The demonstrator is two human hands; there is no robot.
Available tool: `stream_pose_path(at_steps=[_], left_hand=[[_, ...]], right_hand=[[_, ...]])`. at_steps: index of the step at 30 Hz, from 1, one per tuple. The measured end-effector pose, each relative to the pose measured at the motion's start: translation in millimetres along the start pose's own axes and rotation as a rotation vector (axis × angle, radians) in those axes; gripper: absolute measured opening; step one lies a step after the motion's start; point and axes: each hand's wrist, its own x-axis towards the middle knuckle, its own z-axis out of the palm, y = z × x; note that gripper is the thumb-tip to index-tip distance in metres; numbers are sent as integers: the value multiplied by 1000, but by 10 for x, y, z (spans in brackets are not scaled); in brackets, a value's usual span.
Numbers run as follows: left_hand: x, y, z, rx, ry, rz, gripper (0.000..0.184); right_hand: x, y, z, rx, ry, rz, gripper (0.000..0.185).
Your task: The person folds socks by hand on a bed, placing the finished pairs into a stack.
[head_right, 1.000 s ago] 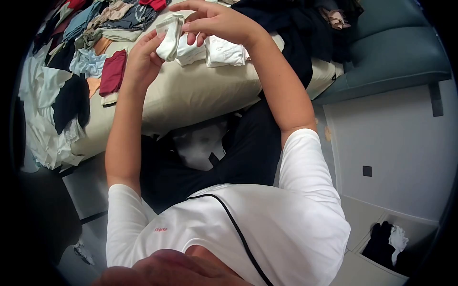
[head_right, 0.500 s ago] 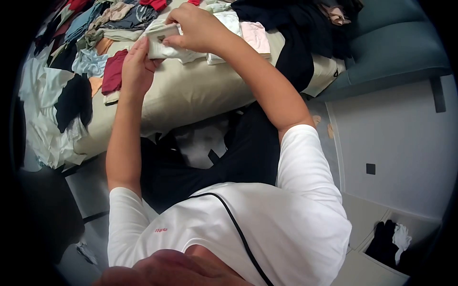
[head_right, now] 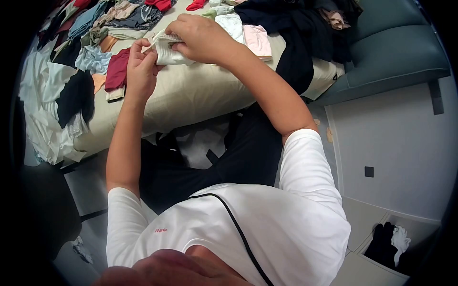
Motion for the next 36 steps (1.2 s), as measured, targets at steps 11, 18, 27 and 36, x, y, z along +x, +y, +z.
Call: stream_pose_path(at_steps=[11,18,27,36], left_hand=[[-6,46,28,-126,60,-97,36],[25,26,30,-88,129,-55,44],[29,76,-29,-160,190,-46,50],[-85,275,40,740,-112,88,44]], right_hand=[[-23,-19,-74,13,-16,-133,33],[-46,-31,-113,104,-21,-232,27],[-148,-168,-134,62,170,-304,22],[-96,-115,-379,540,225,148,21]])
